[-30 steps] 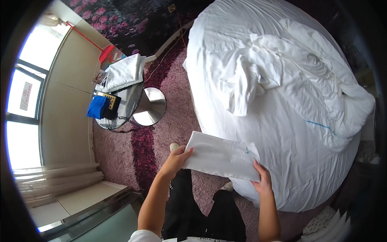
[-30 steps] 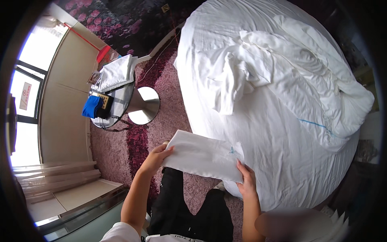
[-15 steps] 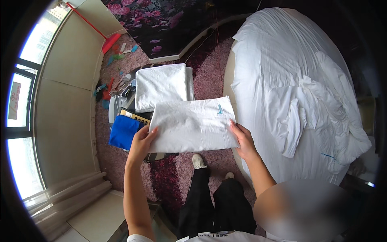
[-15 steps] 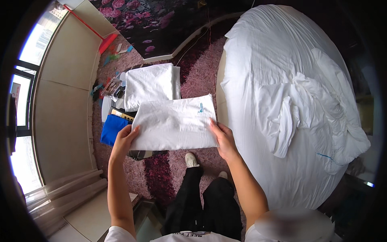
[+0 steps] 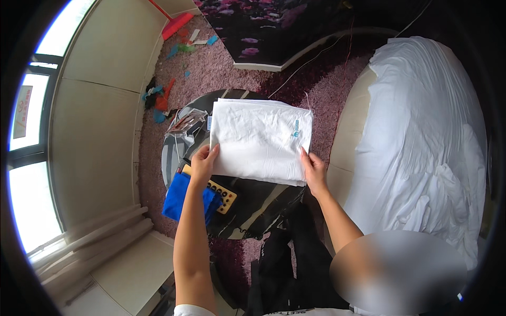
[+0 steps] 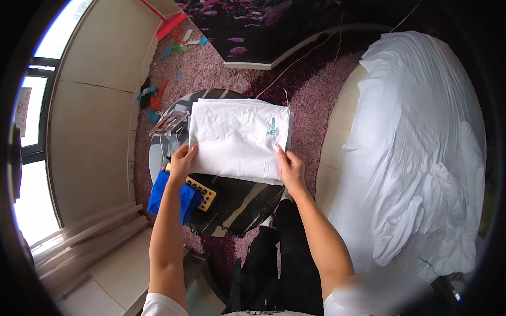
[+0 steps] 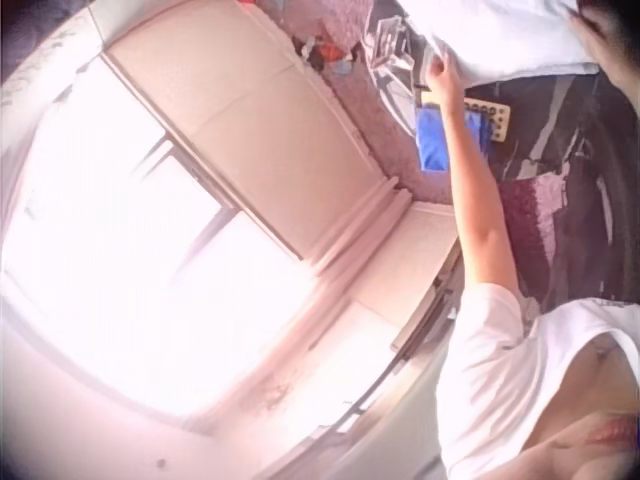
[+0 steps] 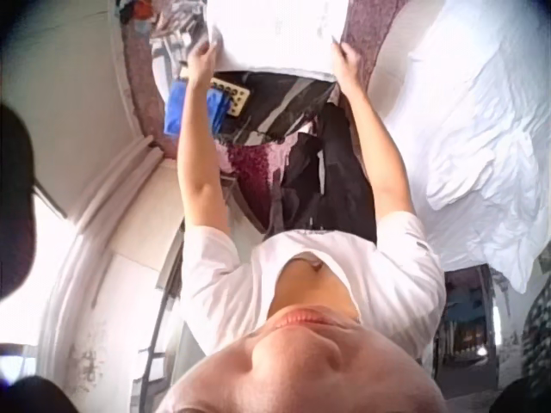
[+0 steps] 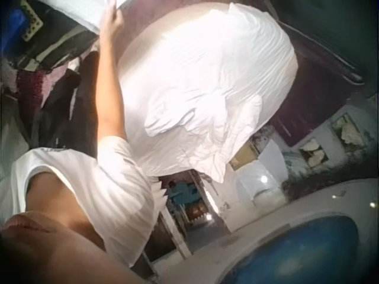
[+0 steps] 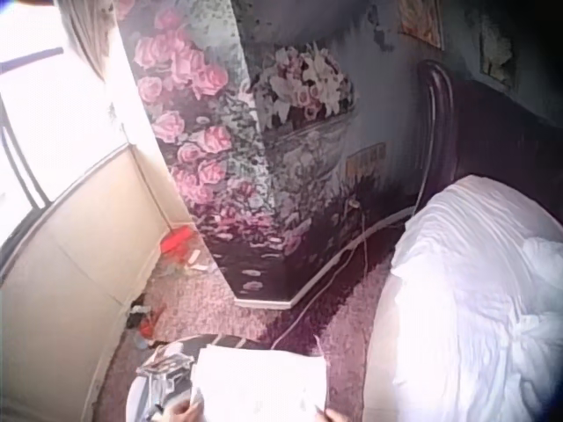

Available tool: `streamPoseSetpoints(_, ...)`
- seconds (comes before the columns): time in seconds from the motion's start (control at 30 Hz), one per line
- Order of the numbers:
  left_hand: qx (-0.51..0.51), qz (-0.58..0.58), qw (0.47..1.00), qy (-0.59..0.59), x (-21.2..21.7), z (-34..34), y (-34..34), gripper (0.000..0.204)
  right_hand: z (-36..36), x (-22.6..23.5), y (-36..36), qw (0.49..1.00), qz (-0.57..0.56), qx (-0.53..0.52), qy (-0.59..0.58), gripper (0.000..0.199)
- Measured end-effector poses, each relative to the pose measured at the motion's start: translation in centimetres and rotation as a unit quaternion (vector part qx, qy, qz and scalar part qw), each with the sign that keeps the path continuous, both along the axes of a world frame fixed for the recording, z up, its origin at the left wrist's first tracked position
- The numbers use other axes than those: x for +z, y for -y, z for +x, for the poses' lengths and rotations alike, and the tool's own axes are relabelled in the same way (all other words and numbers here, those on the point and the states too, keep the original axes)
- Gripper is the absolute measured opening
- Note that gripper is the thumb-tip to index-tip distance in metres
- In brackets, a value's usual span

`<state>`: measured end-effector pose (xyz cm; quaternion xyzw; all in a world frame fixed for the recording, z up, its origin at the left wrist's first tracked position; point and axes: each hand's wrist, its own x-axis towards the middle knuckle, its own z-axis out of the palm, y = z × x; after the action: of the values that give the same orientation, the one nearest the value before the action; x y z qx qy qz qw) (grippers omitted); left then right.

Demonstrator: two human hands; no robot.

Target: The person folds a white cloth on a round table, smoothing and aligning edges before stacking it. They then pick up a white cable, coil it, and place it on the table.

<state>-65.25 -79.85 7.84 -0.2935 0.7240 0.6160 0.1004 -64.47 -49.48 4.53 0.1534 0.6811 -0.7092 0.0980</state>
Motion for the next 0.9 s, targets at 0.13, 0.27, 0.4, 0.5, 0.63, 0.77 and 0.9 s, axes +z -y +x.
streamPoseSetpoints(0.13, 0.022, -0.043, 0.999, 0.007, -1.4, 1.0, -0.9, 0.026, 0.5, -0.1, -0.7, 0.997, 0.068, 0.025, 0.005, 0.022)
streamPoseSetpoints(0.27, 0.031, -0.118, 0.992, -0.016, 0.7, 1.3, -2.4, 0.023, 1.1, 1.9, 0.1, 0.99, 0.124, -0.002, -0.059, 0.019)
streamPoseSetpoints(0.4, 0.042, -0.197, 0.979, -0.031, 0.6, 1.2, -3.0, 0.019, 1.6, 1.2, 0.7, 0.985, 0.168, -0.011, -0.037, 0.018)
streamPoseSetpoints(0.5, 0.043, -0.264, 0.96, -0.083, 0.7, 0.9, -4.4, 0.018, 2.0, 1.3, 1.1, 0.978, 0.198, -0.027, -0.064, 0.018)
streamPoseSetpoints(0.63, 0.021, -0.366, 0.93, -0.019, 0.3, 0.6, -4.5, 0.022, 1.4, 1.0, 1.3, 0.97, 0.234, -0.034, -0.054, 0.018)
streamPoseSetpoints(0.77, 0.008, -0.427, 0.902, -0.066, -0.7, 0.9, -4.2, 0.027, 1.9, 0.2, 1.6, 0.961, 0.27, -0.05, -0.032, 0.027)
streamPoseSetpoints(0.9, 0.028, -0.668, 0.743, -0.037, 0.1, 1.3, -5.6, 0.029, 4.1, 2.5, -1.4, 0.959, 0.273, -0.073, 0.029, 0.052)
